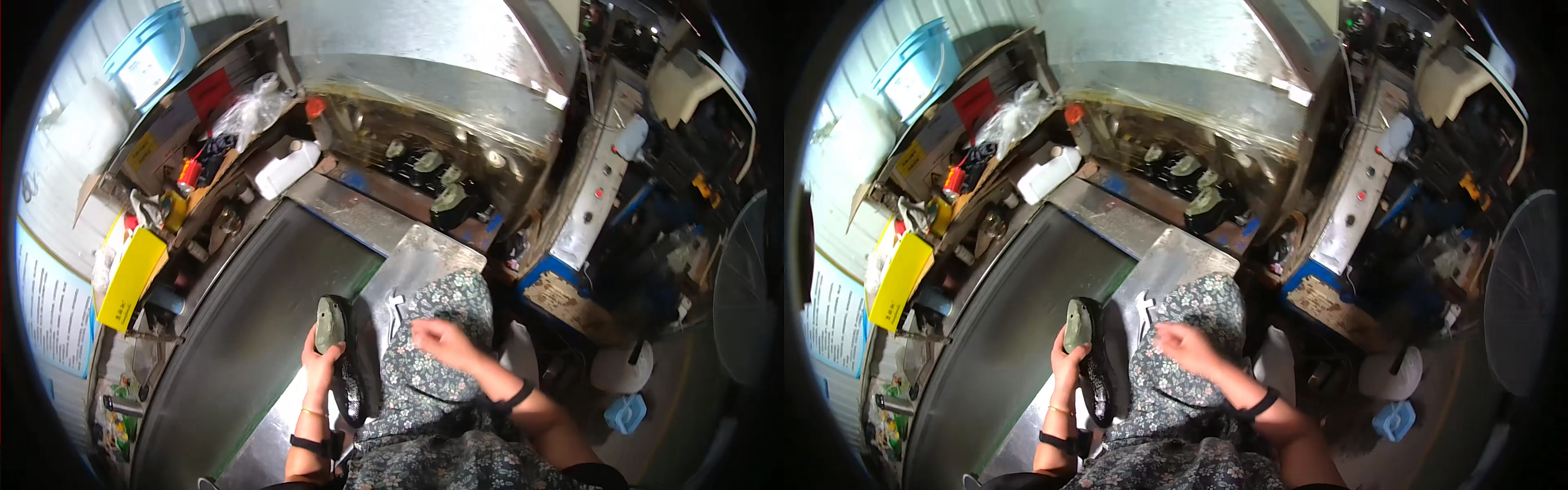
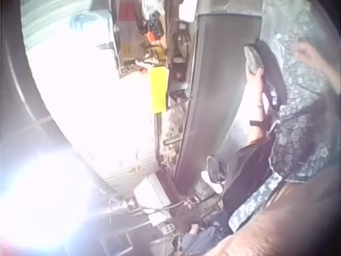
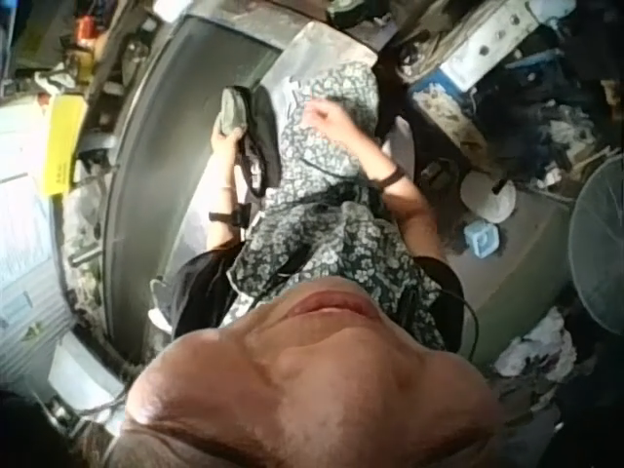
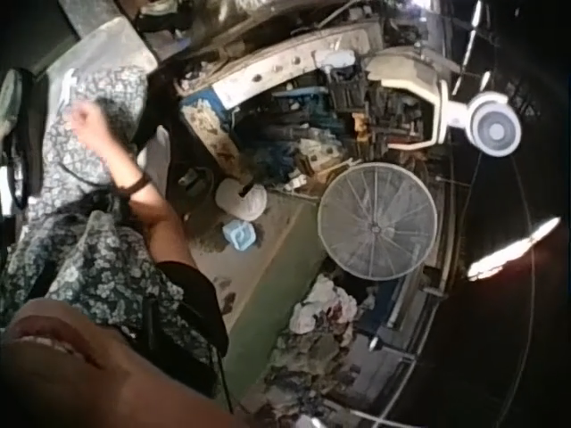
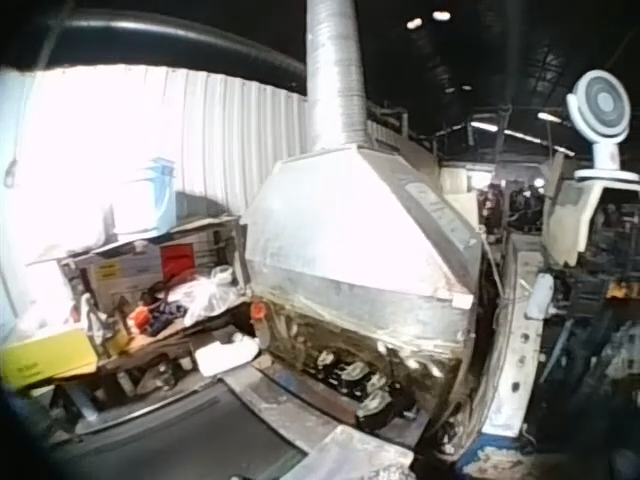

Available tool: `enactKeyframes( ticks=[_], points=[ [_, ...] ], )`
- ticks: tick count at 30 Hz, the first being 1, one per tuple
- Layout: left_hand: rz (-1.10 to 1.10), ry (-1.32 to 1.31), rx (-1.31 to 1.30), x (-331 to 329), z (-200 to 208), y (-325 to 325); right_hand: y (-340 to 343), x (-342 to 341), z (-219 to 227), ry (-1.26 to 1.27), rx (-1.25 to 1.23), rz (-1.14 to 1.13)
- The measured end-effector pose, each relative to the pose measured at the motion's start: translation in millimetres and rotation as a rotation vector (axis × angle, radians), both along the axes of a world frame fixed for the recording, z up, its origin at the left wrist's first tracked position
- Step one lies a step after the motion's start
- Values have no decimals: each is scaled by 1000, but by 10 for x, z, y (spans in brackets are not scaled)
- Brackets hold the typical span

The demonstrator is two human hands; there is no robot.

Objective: Inspecting and placing shoes onto a conveyor belt in a shoe factory.

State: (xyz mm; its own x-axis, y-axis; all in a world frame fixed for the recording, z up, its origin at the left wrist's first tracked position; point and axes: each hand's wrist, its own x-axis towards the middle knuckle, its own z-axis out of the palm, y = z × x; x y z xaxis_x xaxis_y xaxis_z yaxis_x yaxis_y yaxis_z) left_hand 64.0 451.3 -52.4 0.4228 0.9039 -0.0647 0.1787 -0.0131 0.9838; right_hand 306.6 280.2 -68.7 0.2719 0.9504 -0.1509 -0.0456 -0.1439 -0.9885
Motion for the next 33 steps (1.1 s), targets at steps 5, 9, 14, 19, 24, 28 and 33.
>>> enactKeyframes(
  ticks=[5,9,14,19,24,28,33],
  points=[
    [-223,-604,-614,974,978,-1153,-712,-518,1046,417,211,-186],
    [-795,-469,-398,1182,1268,-1486,-1589,163,1621,501,281,-403],
    [-978,-84,350,922,1033,-1661,-3072,1232,2059,-346,137,-939],
    [-786,141,222,519,514,-1557,-4039,2743,2399,-1142,-322,-1285],
    [-670,81,-84,397,277,-1532,-3941,3293,2686,-1156,-844,-1298],
    [-657,100,-223,494,487,-1650,-3744,3313,2911,-1157,-1067,-1159],
    [-761,167,-95,557,484,-1764,-3598,3281,3112,-1011,-1165,-1088]
  ],
)
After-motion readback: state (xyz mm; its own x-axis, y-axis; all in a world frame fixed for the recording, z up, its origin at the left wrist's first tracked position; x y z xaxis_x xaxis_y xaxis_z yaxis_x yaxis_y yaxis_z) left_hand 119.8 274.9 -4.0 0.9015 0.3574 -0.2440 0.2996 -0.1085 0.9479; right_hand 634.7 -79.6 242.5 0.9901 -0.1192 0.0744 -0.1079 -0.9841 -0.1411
